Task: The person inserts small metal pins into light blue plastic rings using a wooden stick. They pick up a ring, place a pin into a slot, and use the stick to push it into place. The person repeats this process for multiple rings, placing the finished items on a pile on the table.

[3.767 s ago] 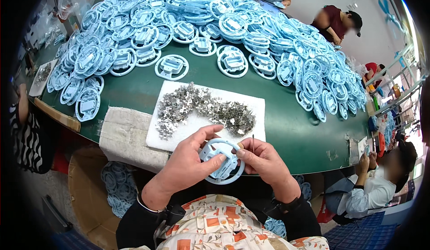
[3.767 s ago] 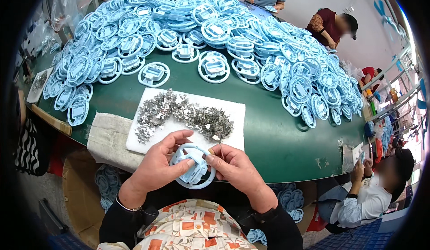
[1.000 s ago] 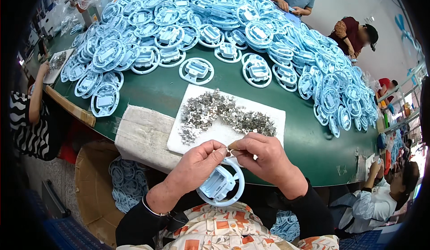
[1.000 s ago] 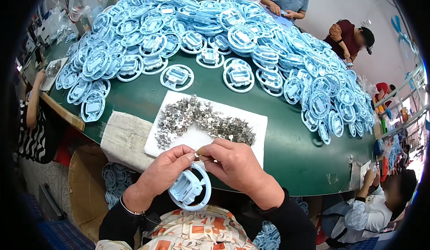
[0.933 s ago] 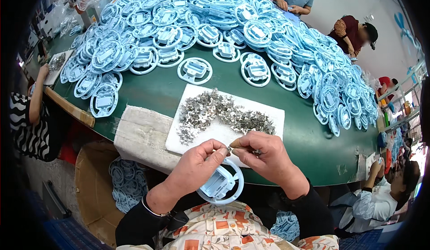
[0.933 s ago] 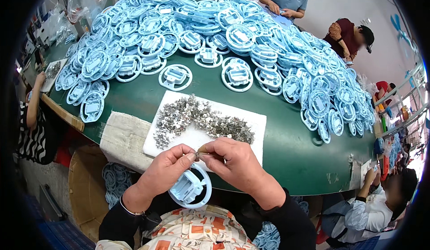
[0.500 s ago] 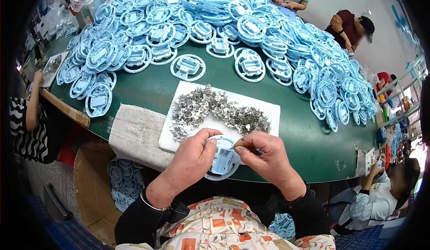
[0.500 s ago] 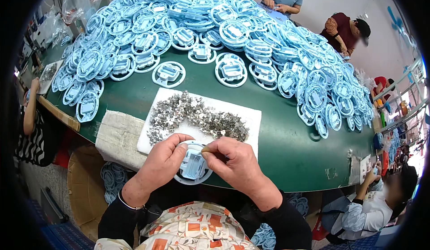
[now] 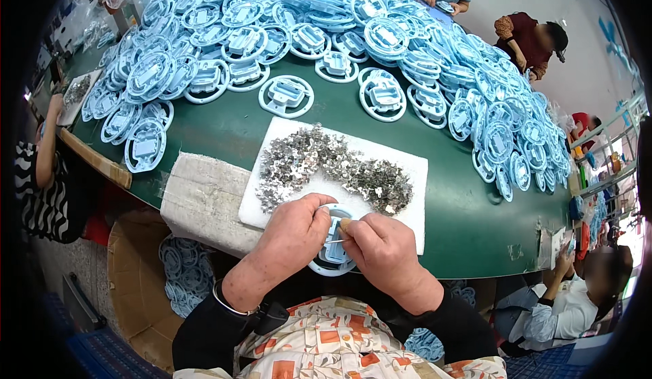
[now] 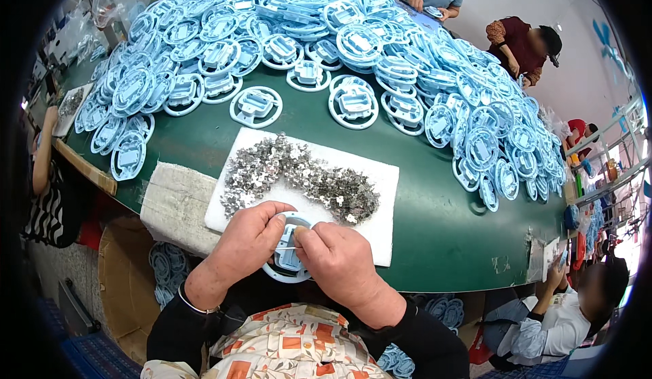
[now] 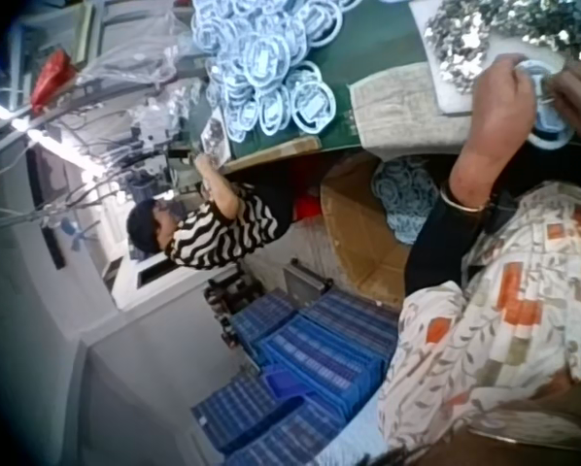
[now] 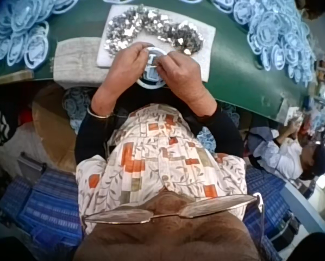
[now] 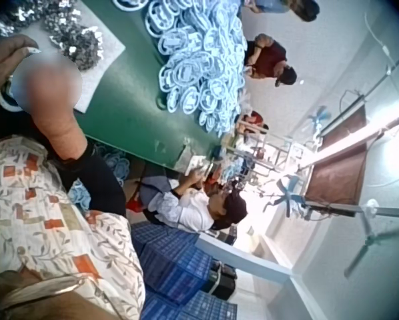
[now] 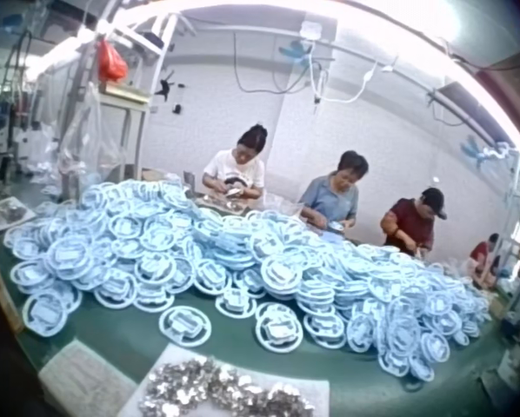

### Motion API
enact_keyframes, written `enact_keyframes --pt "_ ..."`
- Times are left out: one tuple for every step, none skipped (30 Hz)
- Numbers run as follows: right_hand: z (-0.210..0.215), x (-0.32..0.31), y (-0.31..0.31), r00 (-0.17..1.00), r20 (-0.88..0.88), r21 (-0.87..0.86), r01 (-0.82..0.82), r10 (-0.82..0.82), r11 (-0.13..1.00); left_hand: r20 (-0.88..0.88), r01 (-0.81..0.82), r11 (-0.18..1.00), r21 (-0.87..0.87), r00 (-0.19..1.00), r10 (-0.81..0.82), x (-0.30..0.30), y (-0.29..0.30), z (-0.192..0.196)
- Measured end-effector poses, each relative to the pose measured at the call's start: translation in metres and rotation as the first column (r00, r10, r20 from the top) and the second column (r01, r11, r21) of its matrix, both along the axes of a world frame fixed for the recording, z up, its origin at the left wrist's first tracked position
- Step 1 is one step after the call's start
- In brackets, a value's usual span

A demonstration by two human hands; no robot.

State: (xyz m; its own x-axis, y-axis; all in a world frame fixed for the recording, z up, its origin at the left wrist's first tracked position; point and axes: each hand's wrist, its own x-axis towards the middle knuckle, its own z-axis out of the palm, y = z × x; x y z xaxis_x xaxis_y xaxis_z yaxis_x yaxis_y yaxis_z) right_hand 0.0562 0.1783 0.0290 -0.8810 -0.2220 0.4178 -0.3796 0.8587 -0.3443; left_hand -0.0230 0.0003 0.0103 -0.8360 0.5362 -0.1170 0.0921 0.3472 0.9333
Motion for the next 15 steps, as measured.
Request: enact_keyframes --pt "-0.002 0.001 -0.001 1.000 -0.006 0.032 -0.001 0.001 0.999 0.004 -0.006 1.000 -0.004 1.000 0.006 -0.001 0.000 -0.001" --pt "0.001 0.002 -0.001 1.000 0.024 0.008 -0.006 0.006 1.000 0.011 -0.008 1.000 0.002 1.000 0.008 -0.001 0.000 -0.001" --pt "0.007 0.004 0.001 0.998 0.055 -0.016 -0.010 0.010 1.000 0.018 -0.009 1.000 0.009 1.000 0.009 -0.001 0.000 -0.001" --pt "0.011 0.006 0.003 0.996 0.086 -0.039 -0.011 0.014 0.999 0.025 -0.009 1.000 0.016 1.000 0.009 -0.001 0.000 -0.001" --pt "0.013 0.007 0.005 0.995 0.099 -0.036 -0.020 0.023 0.999 0.008 -0.012 1.000 0.019 1.000 0.012 -0.001 0.000 -0.003" --pt "0.015 0.007 0.006 0.993 0.113 -0.033 -0.029 0.033 0.999 -0.010 -0.015 1.000 0.022 1.000 0.016 -0.001 0.000 -0.005" --pt "0.016 0.008 0.007 0.991 0.125 -0.030 -0.034 0.038 0.999 -0.029 -0.015 1.000 0.025 0.999 0.016 -0.001 0.001 -0.006" --pt "0.017 0.010 0.008 0.986 0.163 0.028 -0.052 0.046 0.998 -0.018 -0.018 1.000 0.025 1.000 0.019 -0.001 0.001 -0.006" --pt "0.017 0.013 0.007 0.978 0.202 0.084 -0.071 0.053 0.994 -0.007 -0.022 0.999 0.024 1.000 0.023 -0.001 0.001 -0.006" --pt "0.017 0.014 0.007 0.969 0.238 0.138 -0.094 0.059 0.986 0.003 -0.028 0.999 0.022 1.000 0.028 -0.001 0.001 -0.007" --pt "0.020 0.014 0.008 0.965 0.262 0.104 -0.050 0.021 0.993 0.005 -0.026 0.999 0.026 1.000 0.026 -0.001 0.001 -0.006" --pt "0.026 0.013 0.009 0.958 0.287 0.071 -0.006 -0.015 0.997 0.008 -0.024 0.999 0.030 1.000 0.024 0.000 0.000 -0.004" --pt "0.030 0.014 0.011 0.949 0.312 0.042 0.044 -0.055 0.998 0.011 -0.019 0.999 0.037 1.000 0.018 0.000 0.001 -0.003" --pt "0.028 0.015 0.015 0.957 0.284 0.058 0.047 -0.062 0.997 0.004 -0.015 0.999 0.037 1.000 0.015 0.000 0.002 -0.003" --pt "0.023 0.014 0.020 0.964 0.256 0.073 0.052 -0.069 0.996 -0.004 -0.012 0.999 0.037 1.000 0.012 -0.001 0.002 -0.003"
